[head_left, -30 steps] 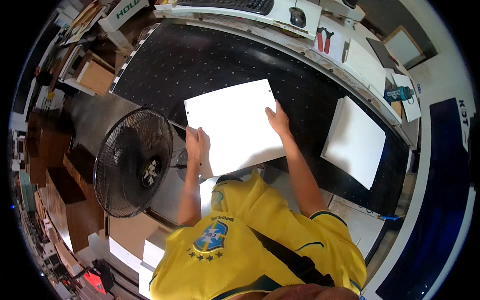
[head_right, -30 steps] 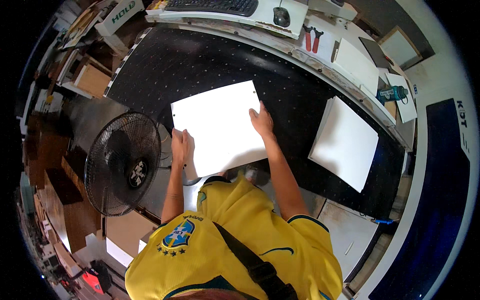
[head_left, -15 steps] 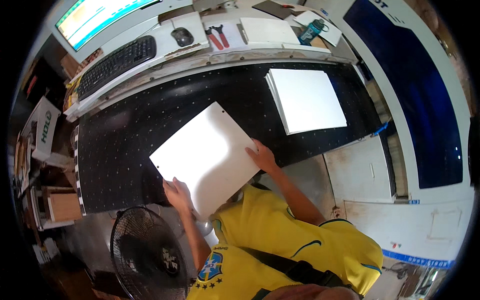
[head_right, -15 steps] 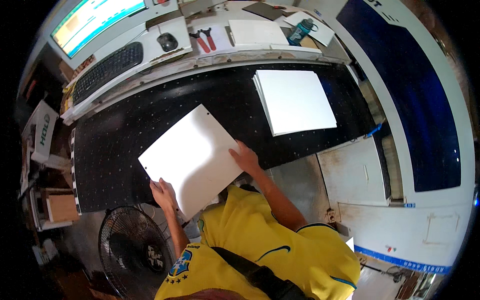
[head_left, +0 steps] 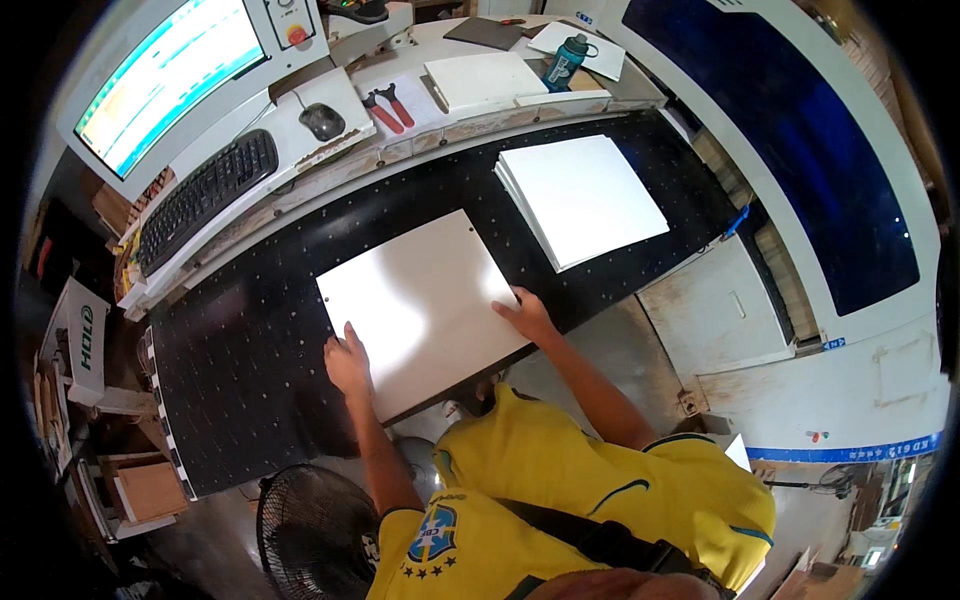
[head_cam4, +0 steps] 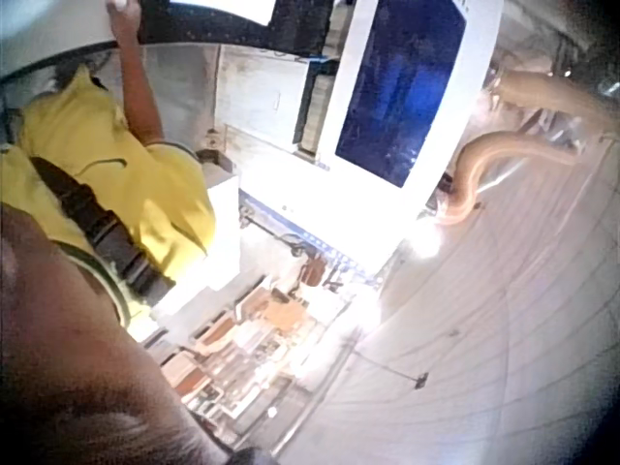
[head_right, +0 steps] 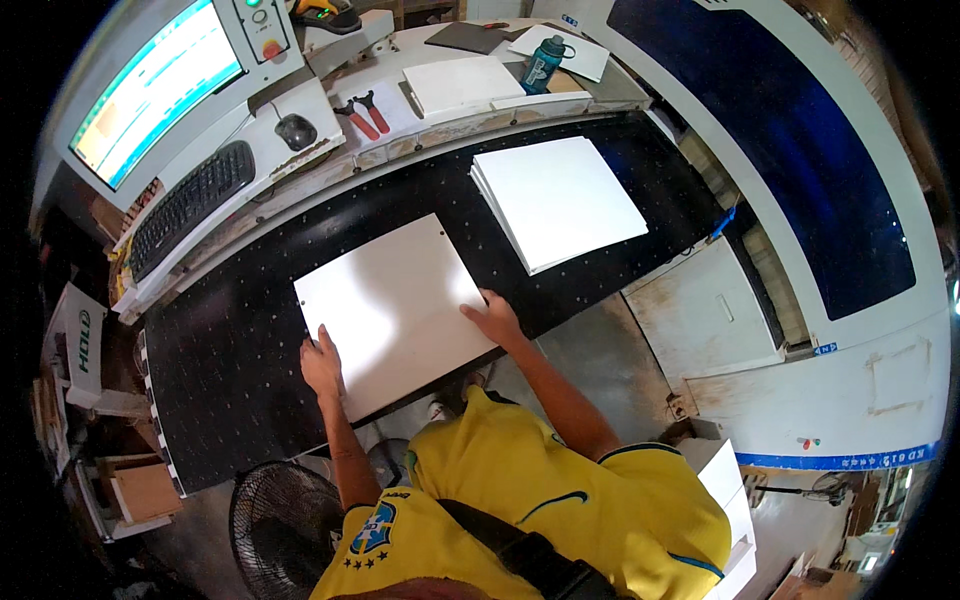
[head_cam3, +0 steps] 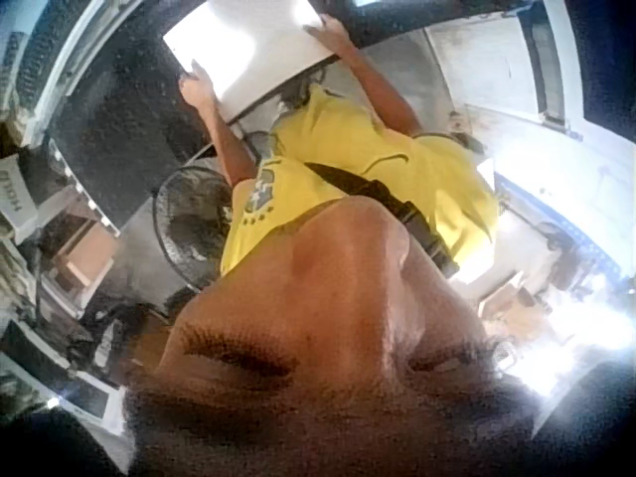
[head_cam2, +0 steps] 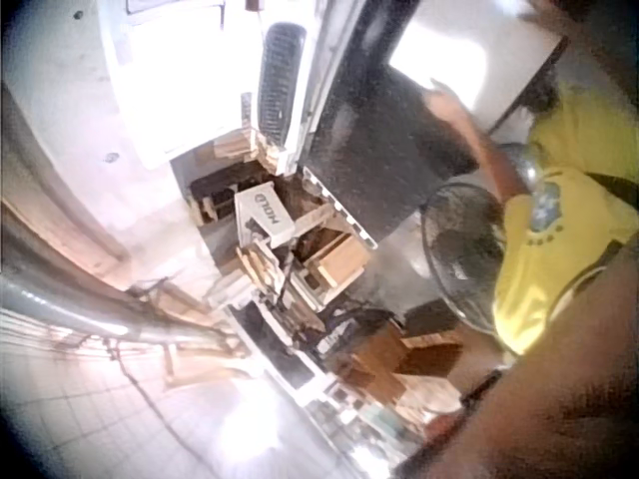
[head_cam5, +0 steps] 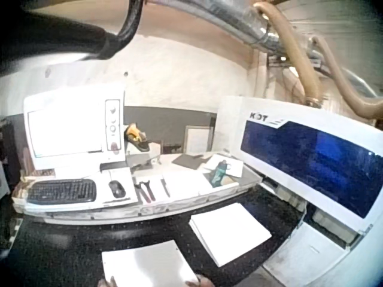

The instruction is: The person picks up white rectangular panels from a stack, places them on a workbench, uses a blue air gun to blow dust off each side, and then stacks them on a nearby pallet.

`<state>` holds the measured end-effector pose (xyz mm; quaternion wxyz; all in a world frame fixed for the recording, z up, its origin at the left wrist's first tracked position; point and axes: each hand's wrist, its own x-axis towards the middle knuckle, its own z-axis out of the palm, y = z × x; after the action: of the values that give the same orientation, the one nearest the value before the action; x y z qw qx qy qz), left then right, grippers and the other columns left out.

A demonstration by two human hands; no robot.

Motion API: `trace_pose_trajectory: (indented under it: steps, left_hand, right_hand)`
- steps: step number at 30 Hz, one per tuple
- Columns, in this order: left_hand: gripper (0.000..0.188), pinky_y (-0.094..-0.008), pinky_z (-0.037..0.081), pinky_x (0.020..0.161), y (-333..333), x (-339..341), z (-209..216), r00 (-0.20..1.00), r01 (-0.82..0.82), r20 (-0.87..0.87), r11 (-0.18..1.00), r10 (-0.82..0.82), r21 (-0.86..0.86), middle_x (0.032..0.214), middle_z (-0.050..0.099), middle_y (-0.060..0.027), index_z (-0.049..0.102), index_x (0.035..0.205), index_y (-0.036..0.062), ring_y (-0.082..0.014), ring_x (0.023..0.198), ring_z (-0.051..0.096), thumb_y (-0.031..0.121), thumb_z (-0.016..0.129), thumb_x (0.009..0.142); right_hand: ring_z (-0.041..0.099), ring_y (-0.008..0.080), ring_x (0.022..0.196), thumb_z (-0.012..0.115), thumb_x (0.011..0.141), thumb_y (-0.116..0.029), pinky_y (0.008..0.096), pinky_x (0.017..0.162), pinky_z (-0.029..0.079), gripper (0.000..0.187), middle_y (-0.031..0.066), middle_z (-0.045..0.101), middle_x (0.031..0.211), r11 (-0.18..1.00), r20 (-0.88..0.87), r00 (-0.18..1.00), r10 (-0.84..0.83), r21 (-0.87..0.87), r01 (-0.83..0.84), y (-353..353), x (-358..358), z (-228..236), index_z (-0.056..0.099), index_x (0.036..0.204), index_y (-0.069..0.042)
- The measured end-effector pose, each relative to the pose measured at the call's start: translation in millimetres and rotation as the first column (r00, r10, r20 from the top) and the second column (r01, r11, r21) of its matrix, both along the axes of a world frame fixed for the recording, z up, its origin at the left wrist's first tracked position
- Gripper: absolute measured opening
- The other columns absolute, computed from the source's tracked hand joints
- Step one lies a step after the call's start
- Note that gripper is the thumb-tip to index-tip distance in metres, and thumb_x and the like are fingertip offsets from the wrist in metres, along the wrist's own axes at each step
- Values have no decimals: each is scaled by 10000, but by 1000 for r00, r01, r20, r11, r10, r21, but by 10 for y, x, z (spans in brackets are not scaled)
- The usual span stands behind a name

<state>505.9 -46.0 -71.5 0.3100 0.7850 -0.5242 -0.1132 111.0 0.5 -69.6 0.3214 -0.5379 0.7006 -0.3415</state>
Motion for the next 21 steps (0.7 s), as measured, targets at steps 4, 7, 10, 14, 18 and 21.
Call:
trace_pose_trajectory:
  steps: [4, 7, 10, 14, 18, 21]
  left_hand:
    - [683, -587, 542, 848, 332, -23, 139, 995, -28, 94, 988, 14, 150, 1062, 703, -310, 712, 984, -74, -508, 968, 689, 562, 481, 1075]
    - [710, -582, 538, 867, 653, -76, 227, 996, -23, 85, 963, 0, 268, 995, 710, -330, 726, 964, -86, -504, 981, 693, 554, 450, 1094]
    - [694, -592, 542, 836, 987, -73, 68, 997, 16, 70, 963, -36, 269, 998, 707, -315, 729, 948, -71, -497, 963, 693, 526, 419, 1114]
    - [601, -588, 543, 819, 1148, -69, -1, 998, 7, 54, 978, -19, 207, 1046, 709, -295, 732, 977, -61, -490, 942, 692, 462, 465, 1109]
    - [615, -583, 537, 846, 1143, -48, 117, 998, 59, 23, 973, -66, 222, 1043, 700, -295, 721, 997, -86, -492, 961, 681, 469, 478, 1105]
    - [645, -579, 522, 885, 1094, -22, 21, 998, 66, -11, 965, -65, 253, 1078, 677, -303, 698, 1034, -106, -498, 1003, 660, 499, 484, 1100]
  right_hand:
    - [727, 356, 1096, 781, 904, -546, 432, 967, 556, 699, 233, 744, 1189, 983, 29, 999, -31, 182, 25, 19, 6, -1, 693, 1309, 16]
    - [700, 382, 1118, 738, 930, -585, 458, 990, 543, 664, 245, 737, 1134, 1000, -86, 996, 6, 27, -4, 70, 24, 33, 723, 1297, -31]
    - [656, 424, 1148, 653, 969, -641, 494, 1028, 513, 696, 279, 699, 1151, 997, -198, 977, 81, 22, -78, 49, -24, -17, 698, 1354, -63]
    - [614, 450, 1197, 572, 989, -692, 519, 1054, 489, 774, 326, 635, 1256, 983, -289, 950, 120, 172, -72, -18, -32, 14, 632, 1438, -65]
    - [573, 466, 1245, 527, 985, -743, 544, 1086, 449, 853, 334, 583, 1318, 974, -230, 963, 139, 207, -91, -32, -38, 28, 558, 1514, -74]
    - [556, 457, 1248, 539, 983, -739, 549, 1100, 424, 853, 322, 581, 1293, 989, -265, 963, 56, 145, -18, 17, -36, -277, 560, 1511, -70]
